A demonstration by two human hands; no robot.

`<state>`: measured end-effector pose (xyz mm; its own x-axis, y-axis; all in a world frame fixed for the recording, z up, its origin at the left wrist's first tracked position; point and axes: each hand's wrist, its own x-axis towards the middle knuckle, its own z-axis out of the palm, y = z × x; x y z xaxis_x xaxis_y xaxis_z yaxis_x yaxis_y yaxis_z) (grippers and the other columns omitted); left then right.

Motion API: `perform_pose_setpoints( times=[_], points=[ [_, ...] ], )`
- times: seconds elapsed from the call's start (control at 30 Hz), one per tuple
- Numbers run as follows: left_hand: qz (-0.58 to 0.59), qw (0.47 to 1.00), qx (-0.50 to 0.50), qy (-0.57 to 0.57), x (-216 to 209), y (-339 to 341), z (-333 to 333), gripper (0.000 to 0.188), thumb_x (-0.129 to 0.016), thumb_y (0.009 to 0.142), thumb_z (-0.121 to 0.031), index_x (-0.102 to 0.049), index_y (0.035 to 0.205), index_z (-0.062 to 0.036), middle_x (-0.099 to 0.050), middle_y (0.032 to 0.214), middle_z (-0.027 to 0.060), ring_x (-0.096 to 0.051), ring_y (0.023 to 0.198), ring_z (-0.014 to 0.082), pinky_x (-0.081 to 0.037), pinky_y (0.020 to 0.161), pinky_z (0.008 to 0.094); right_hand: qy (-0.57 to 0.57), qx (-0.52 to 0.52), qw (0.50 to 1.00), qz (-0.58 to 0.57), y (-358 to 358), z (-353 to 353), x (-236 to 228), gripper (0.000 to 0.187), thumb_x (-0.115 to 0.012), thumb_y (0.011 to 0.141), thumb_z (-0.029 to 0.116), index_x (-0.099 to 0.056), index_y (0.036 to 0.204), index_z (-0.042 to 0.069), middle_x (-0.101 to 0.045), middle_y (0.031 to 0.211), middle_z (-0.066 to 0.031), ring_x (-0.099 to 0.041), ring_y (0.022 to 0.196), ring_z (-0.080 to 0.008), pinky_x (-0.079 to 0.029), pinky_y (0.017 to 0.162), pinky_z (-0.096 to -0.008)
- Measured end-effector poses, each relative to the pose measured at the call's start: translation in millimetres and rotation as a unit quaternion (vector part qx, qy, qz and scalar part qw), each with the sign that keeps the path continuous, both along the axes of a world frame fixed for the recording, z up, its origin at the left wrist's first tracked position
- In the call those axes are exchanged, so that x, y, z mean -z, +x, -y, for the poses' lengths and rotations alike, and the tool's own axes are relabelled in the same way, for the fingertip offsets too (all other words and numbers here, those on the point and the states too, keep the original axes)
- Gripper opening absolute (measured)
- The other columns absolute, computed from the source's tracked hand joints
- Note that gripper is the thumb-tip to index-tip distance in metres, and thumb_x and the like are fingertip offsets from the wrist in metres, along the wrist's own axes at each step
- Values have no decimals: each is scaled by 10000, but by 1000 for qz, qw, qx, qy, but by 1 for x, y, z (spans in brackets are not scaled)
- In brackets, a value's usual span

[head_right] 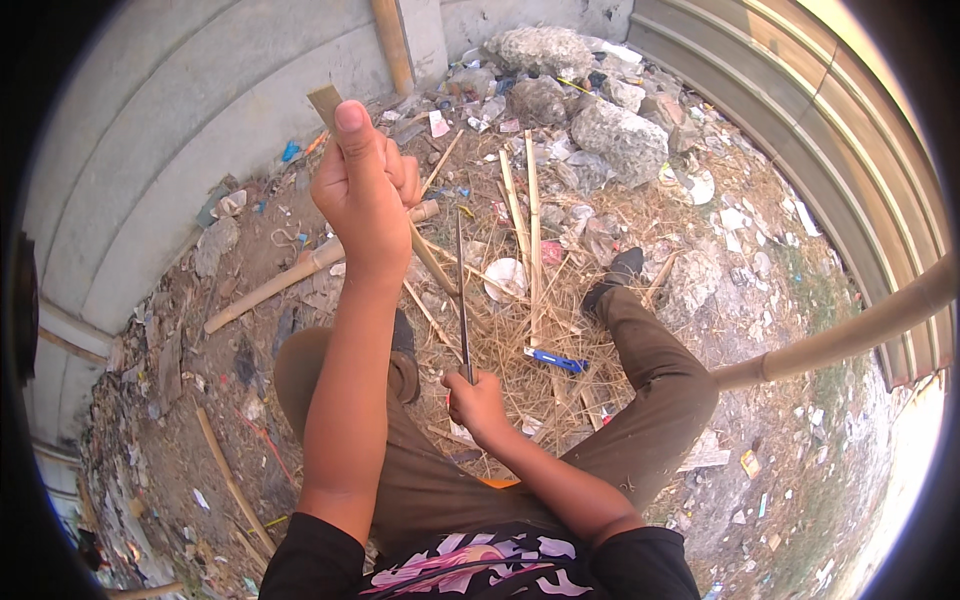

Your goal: The person sits on the ground and uses a knife to sharpen and split thin bamboo sticks. They hold the sticks in one hand and carefully shave the edges with the knife, occasionally rotating the sticks to work on different sides.

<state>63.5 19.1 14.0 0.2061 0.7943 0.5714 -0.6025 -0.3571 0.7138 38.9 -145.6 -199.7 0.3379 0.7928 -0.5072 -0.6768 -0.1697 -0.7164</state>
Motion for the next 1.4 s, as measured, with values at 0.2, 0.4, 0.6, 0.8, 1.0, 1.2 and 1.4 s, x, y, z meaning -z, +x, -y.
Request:
perform_pose_setpoints(
  times=[0.2, 0.4, 0.6, 0.8, 1.0, 1.2, 1.4],
  points=[
    [-22, 994, 103, 1, 2, -3, -1, 560, -536, 1014, -527, -348, 649, -146, -267, 503, -54, -210, 413, 52, -148, 396, 259, 1, 83, 976, 200, 30, -18, -8, 218, -672, 898, 151, -577, 738, 37, -457, 556, 48, -395, 463, -51, -295, 431, -253],
    [-31, 985, 170, 5, -1, 1, -3, 549, -524, 1019, -528, -374, 660, -139, -268, 503, -56, -195, 409, 45, -141, 391, 253, 33, 147, 916, 372, 75, -49, -20, 139, -703, 896, 127, -703, 1007, 43, -464, 588, 101, -385, 526, -8, -289, 481, -225],
    [-43, 975, 220, 13, -2, 6, 2, 533, -497, 1030, -524, -389, 679, -138, -264, 502, -64, -194, 411, 40, -140, 389, 247, 38, 85, 923, 373, 85, -56, -4, 147, -725, 914, 164, -730, 1010, 53, -479, 598, 96, -390, 547, -13, -308, 496, -235],
    [-45, 976, 212, 10, -2, 3, 0, 530, -474, 1035, -532, -387, 693, -137, -257, 505, -62, -187, 414, 42, -136, 389, 244, 33, 133, 899, 416, 73, -58, -11, 122, -716, 923, 165, -699, 912, 45, -498, 595, 73, -413, 548, -22, -328, 504, -238],
    [-35, 981, 189, 5, 0, 4, -2, 533, -473, 1033, -540, -387, 694, -138, -259, 513, -63, -185, 414, 44, -136, 387, 245, 12, 145, 887, 439, 77, -53, -1, 153, -717, 906, 169, -684, 888, 20, -516, 574, 33, -430, 545, -47, -363, 507, -270],
    [-13, 993, 111, -22, -1, -5, -17, 540, -512, 1011, -562, -384, 700, -140, -246, 532, -69, -190, 425, 45, -149, 390, 247, -71, 205, 856, 469, 95, -28, 66, 242, -718, 890, 197, -641, 756, 11, -548, 582, 0, -433, 536, -65, -376, 504, -300],
    [-3, 1000, -19, -10, -1, -4, -15, 527, -548, 1017, -507, -366, 692, -135, -262, 542, -71, -243, 434, 44, -185, 403, 246, -13, 180, 959, 219, 80, -19, 23, 231, -677, 958, 206, -581, 820, 48, -471, 549, 27, -443, 432, -77, -342, 422, -243]
  ],
)
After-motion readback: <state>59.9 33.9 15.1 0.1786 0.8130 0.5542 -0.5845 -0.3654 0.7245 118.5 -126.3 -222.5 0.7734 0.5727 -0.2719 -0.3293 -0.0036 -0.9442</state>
